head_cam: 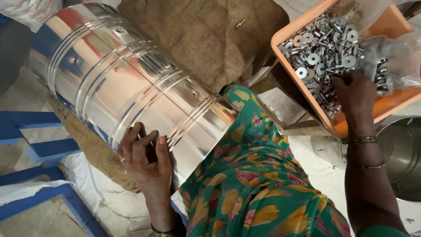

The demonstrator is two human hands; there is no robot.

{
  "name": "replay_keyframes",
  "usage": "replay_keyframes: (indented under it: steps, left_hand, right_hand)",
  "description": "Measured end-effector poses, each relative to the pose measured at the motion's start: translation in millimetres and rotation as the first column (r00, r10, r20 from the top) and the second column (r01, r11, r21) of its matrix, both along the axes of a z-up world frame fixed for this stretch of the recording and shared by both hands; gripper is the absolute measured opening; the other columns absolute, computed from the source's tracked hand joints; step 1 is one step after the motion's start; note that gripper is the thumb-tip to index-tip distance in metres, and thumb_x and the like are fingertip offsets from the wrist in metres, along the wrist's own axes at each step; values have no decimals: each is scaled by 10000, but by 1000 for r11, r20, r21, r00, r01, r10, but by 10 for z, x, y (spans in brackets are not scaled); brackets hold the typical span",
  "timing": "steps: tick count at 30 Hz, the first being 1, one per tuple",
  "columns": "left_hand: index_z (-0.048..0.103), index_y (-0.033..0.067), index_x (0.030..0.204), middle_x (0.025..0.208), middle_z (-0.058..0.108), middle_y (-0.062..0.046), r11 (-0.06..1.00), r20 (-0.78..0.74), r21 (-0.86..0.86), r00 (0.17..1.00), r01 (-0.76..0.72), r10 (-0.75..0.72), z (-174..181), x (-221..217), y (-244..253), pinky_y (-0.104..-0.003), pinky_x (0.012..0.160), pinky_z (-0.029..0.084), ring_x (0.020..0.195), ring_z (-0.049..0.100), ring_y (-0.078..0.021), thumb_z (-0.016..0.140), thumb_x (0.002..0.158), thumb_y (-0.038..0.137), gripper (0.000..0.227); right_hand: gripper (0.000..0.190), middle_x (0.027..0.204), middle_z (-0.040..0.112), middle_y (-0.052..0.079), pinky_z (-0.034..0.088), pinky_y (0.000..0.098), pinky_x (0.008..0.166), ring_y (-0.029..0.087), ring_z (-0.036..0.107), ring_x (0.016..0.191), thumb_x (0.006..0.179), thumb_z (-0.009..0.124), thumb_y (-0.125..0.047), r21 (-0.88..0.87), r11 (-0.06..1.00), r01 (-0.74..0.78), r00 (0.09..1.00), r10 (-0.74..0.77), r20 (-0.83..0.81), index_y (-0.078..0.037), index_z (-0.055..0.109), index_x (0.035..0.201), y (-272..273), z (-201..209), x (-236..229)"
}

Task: The person sits on the floor and attaches metal fasteners to a cylindrical stainless steel container. They pick fasteners from a nearby orange bin, insert them into pre-drilled holes, and tighten them by hand.

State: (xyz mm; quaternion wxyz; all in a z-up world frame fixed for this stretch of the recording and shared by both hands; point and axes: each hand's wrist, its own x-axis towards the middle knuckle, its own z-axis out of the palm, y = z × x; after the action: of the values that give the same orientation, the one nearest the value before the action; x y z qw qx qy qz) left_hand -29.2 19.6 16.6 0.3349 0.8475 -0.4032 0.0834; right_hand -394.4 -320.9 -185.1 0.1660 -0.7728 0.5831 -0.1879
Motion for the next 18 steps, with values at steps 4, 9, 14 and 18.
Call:
replay_keyframes:
  steps: [4, 9, 14, 18]
  left_hand:
    - [707, 46, 1076, 1385, 608, -170, 1000, -21, -4, 1000, -8, 8, 15, -1, -9, -499, 1125, 441, 1380, 498, -387, 731, 983, 117, 119]
    - [705, 43, 1081, 1382, 611, -165, 1000, -35, -23, 999, -9, 8, 18, -9, -8, -491, 1124, 452, 1376, 498, -393, 732, 991, 127, 126]
    - [704, 35, 1090, 1383, 614, -173, 1000, -5, -5, 1000, -1, 1, 30, 4, 3, -507, 1135, 432, 1377, 500, -396, 731, 991, 129, 139]
    - [700, 35, 1092, 1387, 614, -172, 1000, -22, -8, 1000, 4, -4, 39, -7, 1, -511, 1148, 422, 1389, 503, -394, 729, 994, 128, 138]
  right_hand:
    - [374, 785, 723, 162, 570, 424, 726, 302, 710, 677, 1012, 787, -388, 165, 985, 41, 997, -29, -78, -19, 770, 962, -73, -17, -31]
    - [360, 765, 719, 158, 574, 415, 715, 275, 696, 633, 1018, 770, -381, 199, 979, 46, 998, -35, -60, -26, 778, 953, -65, -4, -20]
    - [308, 822, 723, 142, 553, 392, 611, 235, 682, 627, 978, 836, -318, 169, 984, 57, 996, -68, 58, -21, 766, 1012, -18, 91, -23]
    - [236, 855, 735, 117, 547, 368, 583, 230, 680, 610, 971, 802, -244, 200, 977, 73, 987, -99, 127, -35, 758, 1071, -14, 110, -52]
